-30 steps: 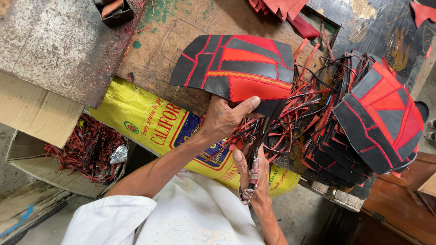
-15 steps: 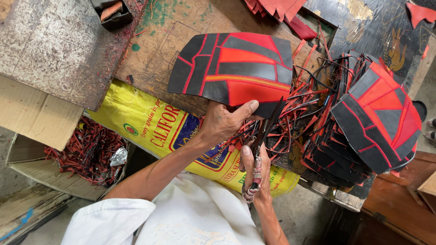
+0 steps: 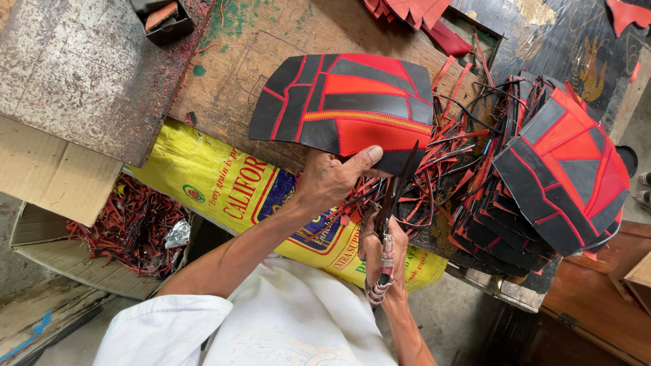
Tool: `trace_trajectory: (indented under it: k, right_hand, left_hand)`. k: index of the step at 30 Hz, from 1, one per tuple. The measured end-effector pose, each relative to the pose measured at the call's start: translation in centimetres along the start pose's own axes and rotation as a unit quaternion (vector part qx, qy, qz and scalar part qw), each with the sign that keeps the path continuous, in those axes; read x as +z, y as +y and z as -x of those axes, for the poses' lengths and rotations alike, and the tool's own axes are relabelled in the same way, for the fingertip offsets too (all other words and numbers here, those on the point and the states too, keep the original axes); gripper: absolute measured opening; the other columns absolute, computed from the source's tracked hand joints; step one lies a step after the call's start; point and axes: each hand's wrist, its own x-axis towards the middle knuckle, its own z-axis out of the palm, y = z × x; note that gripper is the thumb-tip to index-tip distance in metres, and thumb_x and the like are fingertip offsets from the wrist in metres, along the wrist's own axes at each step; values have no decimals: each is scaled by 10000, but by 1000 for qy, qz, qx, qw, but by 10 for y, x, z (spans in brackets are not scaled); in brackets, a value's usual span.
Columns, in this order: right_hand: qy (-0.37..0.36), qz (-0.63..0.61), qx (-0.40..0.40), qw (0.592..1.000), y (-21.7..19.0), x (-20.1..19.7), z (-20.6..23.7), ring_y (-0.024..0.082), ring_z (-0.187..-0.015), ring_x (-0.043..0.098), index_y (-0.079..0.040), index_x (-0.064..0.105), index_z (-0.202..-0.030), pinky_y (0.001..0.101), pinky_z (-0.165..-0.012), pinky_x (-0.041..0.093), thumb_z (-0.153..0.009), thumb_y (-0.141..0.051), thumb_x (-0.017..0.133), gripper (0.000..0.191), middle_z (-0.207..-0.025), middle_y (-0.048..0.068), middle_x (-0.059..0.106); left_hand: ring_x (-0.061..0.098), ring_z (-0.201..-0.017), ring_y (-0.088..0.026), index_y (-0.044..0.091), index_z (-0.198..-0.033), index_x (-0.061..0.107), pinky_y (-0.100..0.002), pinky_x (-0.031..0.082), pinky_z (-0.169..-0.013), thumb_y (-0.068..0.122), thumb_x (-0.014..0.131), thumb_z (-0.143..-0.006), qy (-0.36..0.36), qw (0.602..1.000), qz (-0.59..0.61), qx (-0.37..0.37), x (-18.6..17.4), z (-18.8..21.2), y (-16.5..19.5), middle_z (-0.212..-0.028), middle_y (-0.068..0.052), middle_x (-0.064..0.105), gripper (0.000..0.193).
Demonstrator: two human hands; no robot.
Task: The person uses shears to trim excess fabric and threads from red and black patterned pouches with zippers. They repeatedly pick up pouches, trim along the edges, and place the finished items into a wooden drawer.
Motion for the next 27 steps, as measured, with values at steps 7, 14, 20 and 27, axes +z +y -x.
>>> trace_trajectory:
  k: [7,14,20,27]
  right_hand:
    - [-33,-28,-33,999,2,-6,1,87,-485,478,-53,496,-797,262,-442,394,-889,-121,529,120,-603,2,499]
    - [-14,-3,21,1000,2,-7,2,82,-444,476,-48,534,-776,261,-407,388,-851,-64,516,79,-570,5,510]
    - [-11,8,44,999,5,-10,2,88,-417,484,-38,533,-749,269,-381,401,-815,-30,504,72,-557,7,509]
    - [-26,-6,19,999,14,-15,3,88,-401,483,-31,546,-738,270,-367,399,-803,-35,520,70,-537,5,510]
  left_hand:
    - [732,-1011,-220,-41,-1262,589,-390,717,-784,-24,650,-985,-10,1000,-29,2,-5,-4,-2,-1181,-125,683,284]
    - [727,-1018,-212,-38,-1281,583,-381,718,-767,-24,648,-983,-19,999,-43,-8,-9,-5,-1,-1187,-122,684,305]
    - [727,-1034,-215,-43,-1299,578,-389,719,-787,-20,654,-989,-37,998,-43,-23,-10,-5,3,-1197,-129,690,320]
    - [718,-1046,-207,-23,-1336,552,-398,723,-791,-8,665,-983,-64,997,-48,-22,-13,-9,5,-1214,-114,679,371]
